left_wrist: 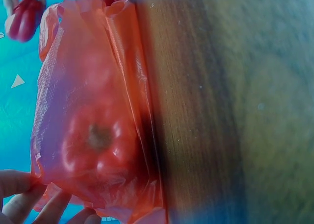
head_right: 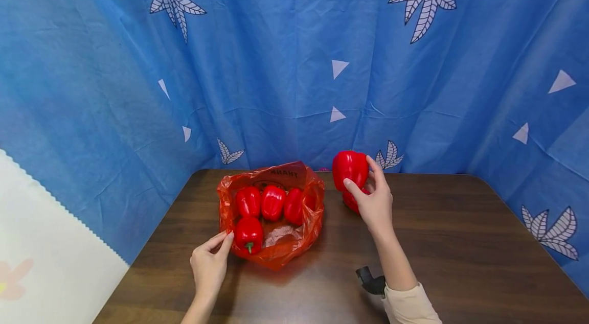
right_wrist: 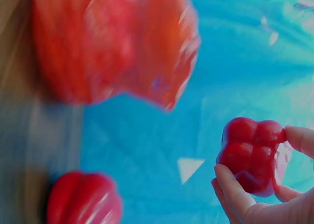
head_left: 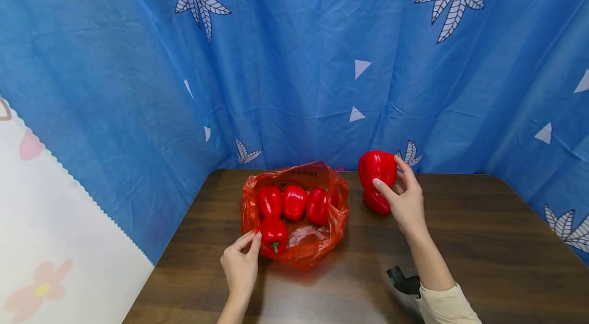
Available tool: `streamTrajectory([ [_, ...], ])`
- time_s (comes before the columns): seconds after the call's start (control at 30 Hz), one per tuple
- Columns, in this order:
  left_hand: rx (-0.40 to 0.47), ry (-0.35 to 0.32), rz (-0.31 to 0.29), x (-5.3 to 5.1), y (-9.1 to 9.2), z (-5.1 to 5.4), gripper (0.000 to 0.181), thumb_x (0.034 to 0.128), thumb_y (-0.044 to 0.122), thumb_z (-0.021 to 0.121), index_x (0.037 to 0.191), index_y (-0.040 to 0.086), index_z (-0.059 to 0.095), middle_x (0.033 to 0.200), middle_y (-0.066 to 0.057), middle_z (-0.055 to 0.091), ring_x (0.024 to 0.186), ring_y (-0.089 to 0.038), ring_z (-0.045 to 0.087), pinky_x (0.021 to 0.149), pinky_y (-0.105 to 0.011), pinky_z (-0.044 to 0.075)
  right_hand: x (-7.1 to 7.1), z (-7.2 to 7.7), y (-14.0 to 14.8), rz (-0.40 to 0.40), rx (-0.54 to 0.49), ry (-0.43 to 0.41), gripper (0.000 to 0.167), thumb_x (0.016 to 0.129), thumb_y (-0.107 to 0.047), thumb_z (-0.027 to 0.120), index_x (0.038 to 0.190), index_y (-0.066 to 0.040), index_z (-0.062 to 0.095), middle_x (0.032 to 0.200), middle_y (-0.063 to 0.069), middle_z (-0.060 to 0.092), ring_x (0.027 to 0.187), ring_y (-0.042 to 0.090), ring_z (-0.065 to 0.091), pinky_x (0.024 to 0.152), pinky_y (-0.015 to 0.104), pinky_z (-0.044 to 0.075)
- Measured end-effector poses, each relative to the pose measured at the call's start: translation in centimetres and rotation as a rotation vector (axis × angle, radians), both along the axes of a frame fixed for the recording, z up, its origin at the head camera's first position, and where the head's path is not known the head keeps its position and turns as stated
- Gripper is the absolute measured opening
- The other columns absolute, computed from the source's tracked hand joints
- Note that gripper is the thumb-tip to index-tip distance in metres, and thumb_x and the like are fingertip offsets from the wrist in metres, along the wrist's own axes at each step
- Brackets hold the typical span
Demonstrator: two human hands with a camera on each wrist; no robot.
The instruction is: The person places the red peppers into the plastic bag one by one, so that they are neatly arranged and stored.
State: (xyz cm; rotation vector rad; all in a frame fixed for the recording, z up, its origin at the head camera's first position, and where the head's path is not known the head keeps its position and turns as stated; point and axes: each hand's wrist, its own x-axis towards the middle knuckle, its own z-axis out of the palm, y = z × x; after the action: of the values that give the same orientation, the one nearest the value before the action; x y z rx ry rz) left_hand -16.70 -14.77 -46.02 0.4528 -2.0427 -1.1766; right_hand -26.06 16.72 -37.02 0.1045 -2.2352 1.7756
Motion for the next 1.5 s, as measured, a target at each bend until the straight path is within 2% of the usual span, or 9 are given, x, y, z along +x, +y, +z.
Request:
streamTrajectory([
  [0.07,-0.001,0.000,0.003,0.0,0.0,0.0,0.011,0.0808,0.011,0.078,0.089,0.004,0.080,0.093,-0.007,0.077,0.087,-0.025,0.074,0.072,-0.007,0.047,0.5,0.4,-0.9,0.016,-0.003,0.030,0.076,0.092,-0.022,0.068,0.155,-0.027,0.026,0.148,0.015,0.043,0.130,0.038,0.050,0.092,0.044,0.049],
  [0.17,-0.006,0.000,0.009,0.0,0.0,0.0,0.011,0.0804,0.011,0.079,0.088,0.004,0.080,0.093,-0.007,0.077,0.088,-0.025,0.074,0.075,-0.019,0.053,1.0,0.7,-2.2,0.037,-0.004,0.062,0.075,0.090,-0.019,0.070,0.154,-0.024,0.029,0.145,0.015,0.046,0.127,0.036,0.053,0.089,0.039,0.051],
  [0.27,-0.010,0.000,0.013,0.0,0.0,0.1,0.011,0.0802,0.011,0.079,0.088,0.004,0.080,0.093,-0.006,0.077,0.088,-0.025,0.074,0.078,-0.029,0.053,1.3,0.7,-3.3,0.067,-0.013,0.070,0.075,0.089,-0.020,0.071,0.153,-0.023,0.032,0.142,0.014,0.049,0.123,0.035,0.056,0.087,0.034,0.053],
  [0.67,-0.014,-0.003,0.011,0.0,0.1,0.2,0.011,0.0808,0.010,0.078,0.088,0.003,0.080,0.093,-0.007,0.077,0.090,-0.026,0.074,0.082,-0.040,0.053,3.1,0.1,-8.8,0.222,-0.008,0.072,0.074,0.085,-0.018,0.076,0.149,-0.029,0.038,0.140,0.010,0.052,0.115,0.032,0.061,0.084,0.045,0.057],
  [0.87,-0.019,-0.005,0.014,0.1,0.1,0.2,0.010,0.0804,0.010,0.078,0.088,0.004,0.080,0.092,-0.007,0.077,0.089,-0.026,0.074,0.081,-0.040,0.053,3.6,-0.7,-11.4,0.252,0.015,0.087,0.074,0.083,-0.020,0.078,0.147,-0.030,0.042,0.140,0.011,0.053,0.115,0.033,0.061,0.082,0.042,0.058],
  [1.0,-0.021,0.000,0.011,0.0,0.1,0.1,0.010,0.0802,0.010,0.078,0.087,0.004,0.080,0.092,-0.007,0.077,0.089,-0.026,0.074,0.081,-0.040,0.052,3.7,-1.5,-12.6,0.265,0.044,0.088,0.073,0.083,-0.020,0.079,0.145,-0.032,0.044,0.140,0.007,0.054,0.112,0.030,0.062,0.080,0.039,0.059],
  [1.17,-0.028,0.005,0.011,0.0,0.1,0.1,0.009,0.0801,0.010,0.078,0.087,0.004,0.080,0.092,-0.006,0.077,0.089,-0.025,0.074,0.080,-0.038,0.052,3.4,-2.8,-13.4,0.260,0.098,0.087,0.073,0.081,-0.021,0.080,0.145,-0.028,0.045,0.140,0.005,0.054,0.117,0.030,0.060,0.078,0.037,0.060],
  [1.33,-0.027,0.004,0.012,0.0,0.1,0.1,0.009,0.0800,0.010,0.079,0.087,0.005,0.080,0.092,-0.005,0.078,0.089,-0.025,0.074,0.080,-0.034,0.052,3.0,-4.0,-13.8,0.256,0.171,0.082,0.072,0.081,-0.021,0.080,0.144,-0.022,0.046,0.139,0.010,0.056,0.118,0.033,0.058,0.077,0.040,0.060],
  [1.5,-0.023,0.001,0.012,0.0,0.2,0.1,0.009,0.0802,0.010,0.078,0.087,0.005,0.080,0.091,-0.005,0.078,0.090,-0.025,0.074,0.081,-0.035,0.052,2.6,-5.1,-14.1,0.235,0.266,0.059,0.072,0.080,-0.024,0.080,0.144,-0.020,0.046,0.138,0.012,0.056,0.119,0.035,0.057,0.085,0.050,0.057],
])
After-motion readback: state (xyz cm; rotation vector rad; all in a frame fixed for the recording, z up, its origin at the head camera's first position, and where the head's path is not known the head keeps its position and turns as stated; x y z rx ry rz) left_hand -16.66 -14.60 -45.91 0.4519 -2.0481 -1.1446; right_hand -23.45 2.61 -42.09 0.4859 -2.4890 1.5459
